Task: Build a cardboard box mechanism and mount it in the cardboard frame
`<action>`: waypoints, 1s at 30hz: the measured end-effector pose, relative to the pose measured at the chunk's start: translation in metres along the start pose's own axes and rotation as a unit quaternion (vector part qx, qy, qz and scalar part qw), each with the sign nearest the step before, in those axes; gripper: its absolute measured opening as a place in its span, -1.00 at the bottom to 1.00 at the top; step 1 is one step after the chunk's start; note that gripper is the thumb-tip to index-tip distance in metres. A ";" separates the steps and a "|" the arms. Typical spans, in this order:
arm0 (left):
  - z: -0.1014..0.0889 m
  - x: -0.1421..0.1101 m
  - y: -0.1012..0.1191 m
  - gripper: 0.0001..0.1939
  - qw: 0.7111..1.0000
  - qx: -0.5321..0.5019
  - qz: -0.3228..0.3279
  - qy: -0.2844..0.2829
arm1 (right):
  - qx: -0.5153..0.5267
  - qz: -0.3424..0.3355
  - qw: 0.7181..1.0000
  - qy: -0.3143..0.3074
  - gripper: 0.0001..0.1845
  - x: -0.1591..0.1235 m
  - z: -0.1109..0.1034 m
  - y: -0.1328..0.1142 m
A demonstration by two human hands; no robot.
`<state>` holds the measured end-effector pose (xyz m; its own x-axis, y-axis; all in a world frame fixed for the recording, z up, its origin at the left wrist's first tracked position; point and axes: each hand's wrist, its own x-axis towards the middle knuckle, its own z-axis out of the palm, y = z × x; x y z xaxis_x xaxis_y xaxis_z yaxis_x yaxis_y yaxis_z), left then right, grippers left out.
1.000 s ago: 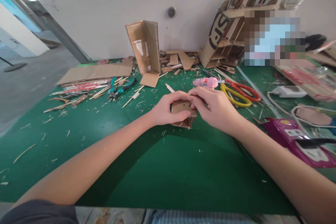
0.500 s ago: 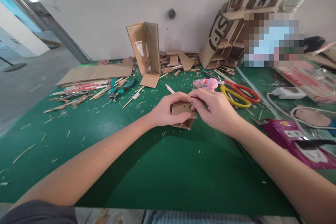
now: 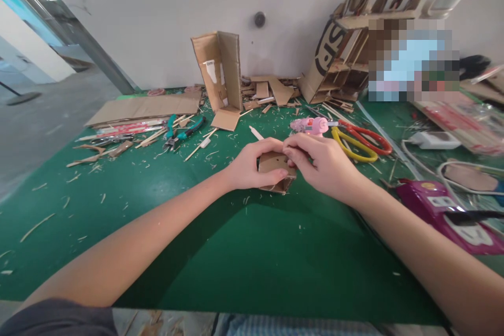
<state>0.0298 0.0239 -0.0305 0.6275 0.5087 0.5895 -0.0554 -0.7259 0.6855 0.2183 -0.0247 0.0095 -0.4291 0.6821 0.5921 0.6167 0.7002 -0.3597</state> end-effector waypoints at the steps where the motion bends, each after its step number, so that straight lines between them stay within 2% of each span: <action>1: 0.000 0.000 0.000 -0.67 1.000 0.001 0.002 0.000 | -0.003 0.000 1.000 0.000 -0.80 -0.001 0.000 0.001; 8: -0.001 0.000 0.001 -0.67 1.000 0.010 0.010 -0.006 | -0.013 -0.017 1.000 -0.005 -0.81 -0.004 0.003 0.003; 17: -0.001 -0.002 0.000 -0.67 1.000 0.013 0.015 -0.004 | -0.017 0.000 1.000 -0.003 -0.81 -0.005 0.004 0.000; 25: -0.001 0.000 0.001 -0.69 0.999 0.031 0.022 0.006 | -0.005 0.017 0.998 -0.066 -0.79 -0.002 -0.002 -0.001; 30: 0.003 -0.003 0.003 -0.68 0.998 0.051 0.037 0.013 | 0.010 0.027 0.997 -0.075 -0.77 -0.001 -0.002 -0.003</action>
<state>0.0302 0.0187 -0.0309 0.6034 0.4625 0.6496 -0.0206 -0.8053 0.5925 0.2177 -0.0281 0.0113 -0.4902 0.7414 0.4582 0.6289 0.6649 -0.4030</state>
